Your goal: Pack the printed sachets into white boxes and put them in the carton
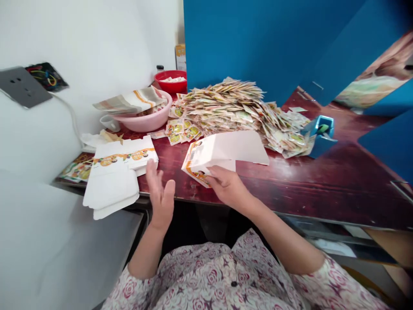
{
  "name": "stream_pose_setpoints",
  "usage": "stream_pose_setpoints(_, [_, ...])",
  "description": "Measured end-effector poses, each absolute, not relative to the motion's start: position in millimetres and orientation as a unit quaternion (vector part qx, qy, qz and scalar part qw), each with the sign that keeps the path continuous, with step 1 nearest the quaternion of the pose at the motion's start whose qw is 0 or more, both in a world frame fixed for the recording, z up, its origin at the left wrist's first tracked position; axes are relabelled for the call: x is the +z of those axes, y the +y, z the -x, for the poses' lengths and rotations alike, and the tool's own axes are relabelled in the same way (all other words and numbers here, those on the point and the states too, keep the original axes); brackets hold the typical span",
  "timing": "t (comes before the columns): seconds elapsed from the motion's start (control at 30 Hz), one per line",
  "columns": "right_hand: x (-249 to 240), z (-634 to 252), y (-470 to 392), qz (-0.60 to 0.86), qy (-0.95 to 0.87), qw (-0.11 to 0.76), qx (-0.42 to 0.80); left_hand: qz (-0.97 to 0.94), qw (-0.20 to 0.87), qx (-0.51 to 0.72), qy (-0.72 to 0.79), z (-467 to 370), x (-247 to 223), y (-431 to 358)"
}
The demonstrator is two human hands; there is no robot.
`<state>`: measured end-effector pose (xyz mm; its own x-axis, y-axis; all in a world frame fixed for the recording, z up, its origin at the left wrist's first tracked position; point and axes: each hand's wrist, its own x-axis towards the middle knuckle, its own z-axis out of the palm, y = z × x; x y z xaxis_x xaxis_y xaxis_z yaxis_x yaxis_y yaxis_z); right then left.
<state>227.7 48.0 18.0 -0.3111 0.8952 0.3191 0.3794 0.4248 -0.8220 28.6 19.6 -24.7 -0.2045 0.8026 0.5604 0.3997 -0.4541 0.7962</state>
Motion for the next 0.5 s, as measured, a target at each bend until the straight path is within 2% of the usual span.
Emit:
stream_pose_setpoints(0.1, [32,-205,63,0.486,-0.789,0.307,0.216,-0.688,-0.001,0.556,0.467,-28,-16,11])
stream_pose_setpoints(0.17, [43,-182,72,0.537,-0.780,0.252,0.201,-0.735,-0.040,0.501,0.454,-39,-25,11])
stream_pose_setpoints(0.3, [56,-141,82,0.547,-0.798,0.155,0.201,-0.722,0.062,0.473,0.501,-54,-55,21])
stream_pose_setpoints(0.4, [50,-133,82,0.470,-0.856,0.122,0.179,-0.656,0.163,0.527,0.515,-40,-62,23])
stream_pose_setpoints(0.5, [40,-143,80,0.418,-0.891,0.114,0.136,-0.581,0.171,0.597,0.526,-14,-52,19])
